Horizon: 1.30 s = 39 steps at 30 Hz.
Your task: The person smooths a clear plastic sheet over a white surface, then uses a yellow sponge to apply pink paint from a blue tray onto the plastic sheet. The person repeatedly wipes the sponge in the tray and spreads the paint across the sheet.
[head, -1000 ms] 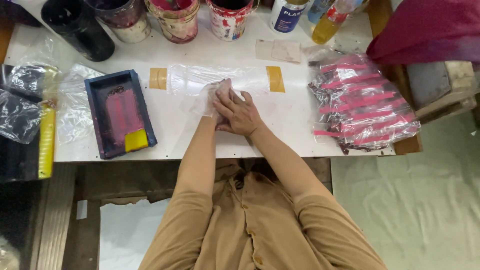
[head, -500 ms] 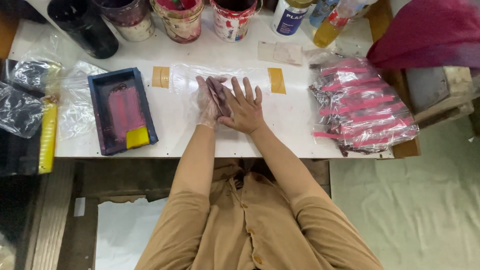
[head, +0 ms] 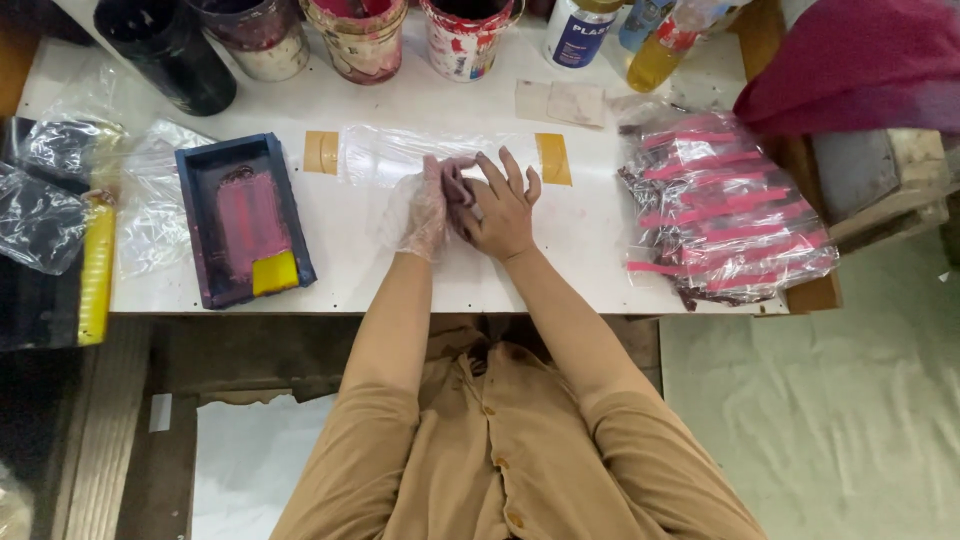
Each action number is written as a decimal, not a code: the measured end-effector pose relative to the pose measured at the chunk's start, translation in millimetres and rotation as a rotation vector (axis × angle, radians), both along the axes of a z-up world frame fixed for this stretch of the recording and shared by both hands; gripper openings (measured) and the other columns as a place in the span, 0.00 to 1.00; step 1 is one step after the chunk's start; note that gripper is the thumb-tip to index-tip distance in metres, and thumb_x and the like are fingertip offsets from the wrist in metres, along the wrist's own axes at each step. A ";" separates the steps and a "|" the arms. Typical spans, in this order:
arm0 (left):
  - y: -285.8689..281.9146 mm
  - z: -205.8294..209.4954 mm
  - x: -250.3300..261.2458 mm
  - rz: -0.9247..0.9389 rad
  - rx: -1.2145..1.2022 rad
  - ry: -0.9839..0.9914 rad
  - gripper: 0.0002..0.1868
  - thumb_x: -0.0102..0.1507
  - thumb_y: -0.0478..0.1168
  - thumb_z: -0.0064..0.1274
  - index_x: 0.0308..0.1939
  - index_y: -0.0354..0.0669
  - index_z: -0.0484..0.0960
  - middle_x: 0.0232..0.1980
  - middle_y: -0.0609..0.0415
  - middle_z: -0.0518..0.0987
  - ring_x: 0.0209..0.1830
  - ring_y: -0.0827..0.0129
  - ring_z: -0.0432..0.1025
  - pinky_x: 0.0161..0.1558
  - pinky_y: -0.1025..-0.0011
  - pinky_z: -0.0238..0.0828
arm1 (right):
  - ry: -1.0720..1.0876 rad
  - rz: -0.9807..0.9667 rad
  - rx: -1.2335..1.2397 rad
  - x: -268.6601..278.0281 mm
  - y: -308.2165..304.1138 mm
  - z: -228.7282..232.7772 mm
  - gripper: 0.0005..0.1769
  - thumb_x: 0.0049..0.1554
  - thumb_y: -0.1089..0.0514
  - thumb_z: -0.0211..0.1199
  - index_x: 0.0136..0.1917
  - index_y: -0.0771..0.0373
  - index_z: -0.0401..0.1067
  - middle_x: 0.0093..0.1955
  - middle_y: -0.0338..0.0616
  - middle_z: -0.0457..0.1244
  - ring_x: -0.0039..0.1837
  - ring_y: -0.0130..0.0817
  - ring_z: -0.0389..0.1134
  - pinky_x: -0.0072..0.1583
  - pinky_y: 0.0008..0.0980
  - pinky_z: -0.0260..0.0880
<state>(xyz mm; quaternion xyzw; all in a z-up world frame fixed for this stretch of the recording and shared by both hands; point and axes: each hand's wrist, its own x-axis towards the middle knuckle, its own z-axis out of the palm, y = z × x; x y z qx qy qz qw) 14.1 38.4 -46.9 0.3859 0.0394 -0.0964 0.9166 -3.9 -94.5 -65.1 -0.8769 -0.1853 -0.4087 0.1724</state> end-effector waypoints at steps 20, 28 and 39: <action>45.6 11.6 -25.5 -0.573 0.042 -0.111 0.61 0.53 0.88 0.34 0.80 0.58 0.59 0.73 0.51 0.73 0.67 0.57 0.71 0.65 0.57 0.68 | 0.328 0.116 0.102 18.3 -26.3 4.0 0.12 0.63 0.56 0.56 0.51 0.55 0.81 0.48 0.43 0.68 0.51 0.42 0.71 0.54 0.37 0.72; 131.0 120.5 -84.1 0.215 0.754 0.045 0.17 0.66 0.49 0.60 0.57 0.55 0.83 0.44 0.54 0.86 0.36 0.70 0.81 0.42 0.78 0.77 | 0.182 -0.098 -0.065 82.6 -139.2 29.8 0.12 0.59 0.59 0.59 0.52 0.55 0.81 0.48 0.46 0.64 0.48 0.47 0.68 0.50 0.39 0.70; 242.6 142.2 -122.7 0.707 1.394 0.528 0.10 0.60 0.67 0.50 0.42 0.92 0.85 0.36 0.87 0.84 0.50 0.80 0.78 0.59 0.77 0.74 | 0.578 0.075 0.048 104.9 75.2 7.2 0.13 0.56 0.48 0.68 0.56 0.44 0.79 0.48 0.35 0.71 0.55 0.39 0.71 0.59 0.42 0.68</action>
